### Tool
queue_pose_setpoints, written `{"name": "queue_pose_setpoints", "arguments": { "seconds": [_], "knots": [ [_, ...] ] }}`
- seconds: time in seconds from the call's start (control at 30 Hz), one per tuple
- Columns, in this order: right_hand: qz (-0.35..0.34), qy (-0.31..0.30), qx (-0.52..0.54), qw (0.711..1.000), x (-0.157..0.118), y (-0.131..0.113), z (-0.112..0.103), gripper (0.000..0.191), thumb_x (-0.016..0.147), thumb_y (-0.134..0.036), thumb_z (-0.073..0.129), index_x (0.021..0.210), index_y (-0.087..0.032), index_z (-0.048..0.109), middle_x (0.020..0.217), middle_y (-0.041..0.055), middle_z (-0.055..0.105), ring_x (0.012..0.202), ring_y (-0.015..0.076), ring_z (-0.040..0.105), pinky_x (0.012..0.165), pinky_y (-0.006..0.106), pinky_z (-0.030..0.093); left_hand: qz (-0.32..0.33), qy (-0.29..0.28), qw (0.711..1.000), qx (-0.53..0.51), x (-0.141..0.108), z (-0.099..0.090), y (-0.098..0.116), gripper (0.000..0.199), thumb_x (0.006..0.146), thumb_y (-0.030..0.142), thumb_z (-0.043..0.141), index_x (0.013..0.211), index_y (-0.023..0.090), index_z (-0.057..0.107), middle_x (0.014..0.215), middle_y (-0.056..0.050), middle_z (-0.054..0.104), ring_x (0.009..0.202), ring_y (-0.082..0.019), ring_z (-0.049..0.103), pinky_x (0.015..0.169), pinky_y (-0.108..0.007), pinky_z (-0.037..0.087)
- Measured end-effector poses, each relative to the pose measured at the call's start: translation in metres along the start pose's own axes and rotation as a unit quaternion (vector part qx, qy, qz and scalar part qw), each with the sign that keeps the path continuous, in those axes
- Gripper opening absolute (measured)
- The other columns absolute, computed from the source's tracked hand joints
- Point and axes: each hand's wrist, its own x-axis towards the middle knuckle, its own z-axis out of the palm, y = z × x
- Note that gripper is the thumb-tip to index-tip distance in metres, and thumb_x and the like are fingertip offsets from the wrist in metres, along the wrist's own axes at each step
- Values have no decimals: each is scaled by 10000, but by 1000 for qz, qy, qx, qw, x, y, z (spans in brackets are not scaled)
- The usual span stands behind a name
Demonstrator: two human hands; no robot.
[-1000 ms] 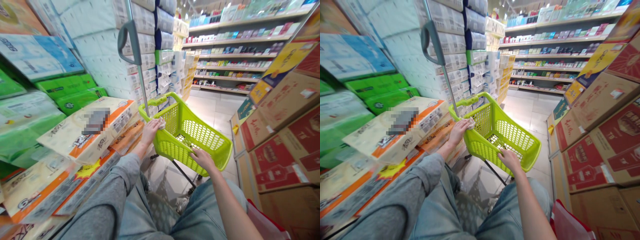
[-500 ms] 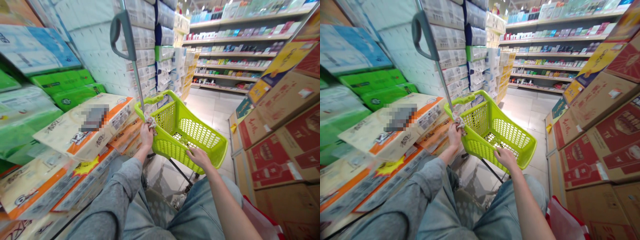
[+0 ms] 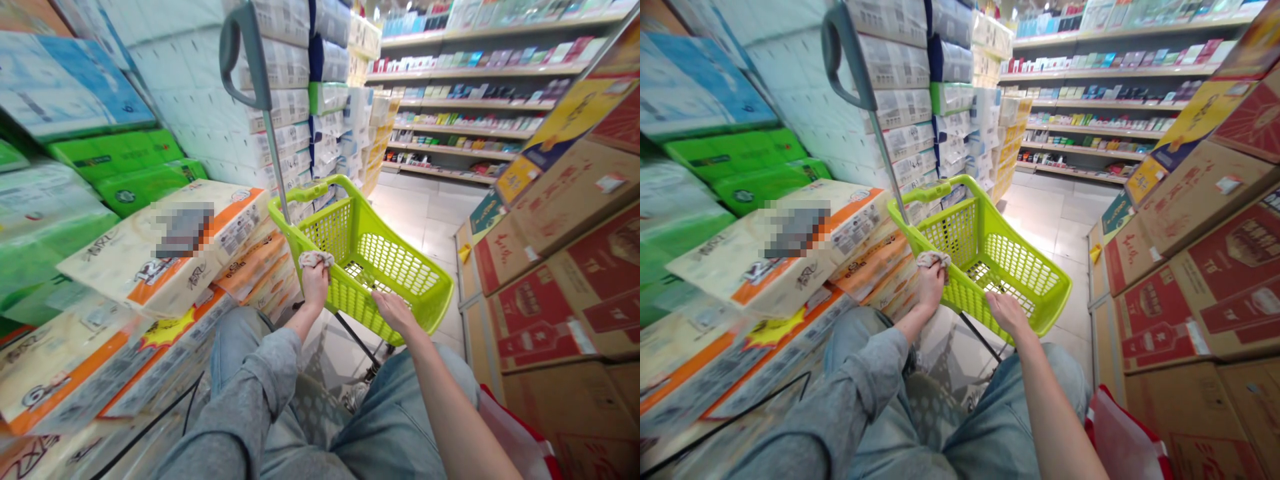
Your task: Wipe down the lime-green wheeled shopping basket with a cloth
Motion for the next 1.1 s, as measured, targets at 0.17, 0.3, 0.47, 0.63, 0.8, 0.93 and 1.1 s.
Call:
{"name": "queue_pose_setpoints", "arguments": {
  "seconds": [0.17,0.3,0.47,0.63,0.8,0.93,1.1],
  "knots": [
    [17,1,-8,1000,1,-1,1,505,930,-419,160,705,-200,555,699,49,596,701,162,518,602,250,286,-10,-55,998,3,-30,17,22,306,881,241,363,958,155,647,1019,-121,613,1011,-248,525,912,-418,429],
    [29,10,-7,1000,0,-4,1,520,930,-415,147,671,-201,545,688,51,599,693,162,521,596,254,283,-7,-75,997,-26,-55,31,40,276,873,225,381,928,170,646,949,-116,618,965,-248,540,843,-426,467],
    [20,10,3,1000,0,-4,0,484,932,-365,159,722,-200,563,725,48,617,712,154,529,602,246,289,-10,-133,989,-57,-84,42,57,261,854,178,384,902,162,641,913,-110,619,893,-230,564,815,-403,495],
    [14,-1,-6,1000,1,-4,1,478,935,-348,171,737,-190,576,726,45,620,705,147,522,592,239,278,-3,-120,987,-111,-90,46,54,184,803,151,462,878,164,630,969,-101,599,936,-227,556,855,-385,481],
    [18,5,-18,1000,-2,-9,2,451,931,-366,178,745,-200,554,733,38,610,697,148,511,586,243,262,-37,-30,990,-133,-70,44,34,181,776,141,520,936,149,603,1018,-113,573,1007,-238,529,918,-406,435],
    [17,2,-4,1000,-5,-12,2,451,928,-384,169,687,-206,507,663,22,565,665,148,497,585,245,264,-72,40,988,-127,-46,34,14,170,798,156,488,942,147,577,1020,-124,563,1017,-245,514,928,-428,410],
    [6,-1,7,1000,-4,-14,1,427,923,-377,188,695,-210,507,642,11,544,646,146,484,578,245,260,-86,63,986,-131,-25,26,-11,140,792,135,456,886,179,550,925,-86,576,927,-222,545,864,-404,437]
  ]
}}
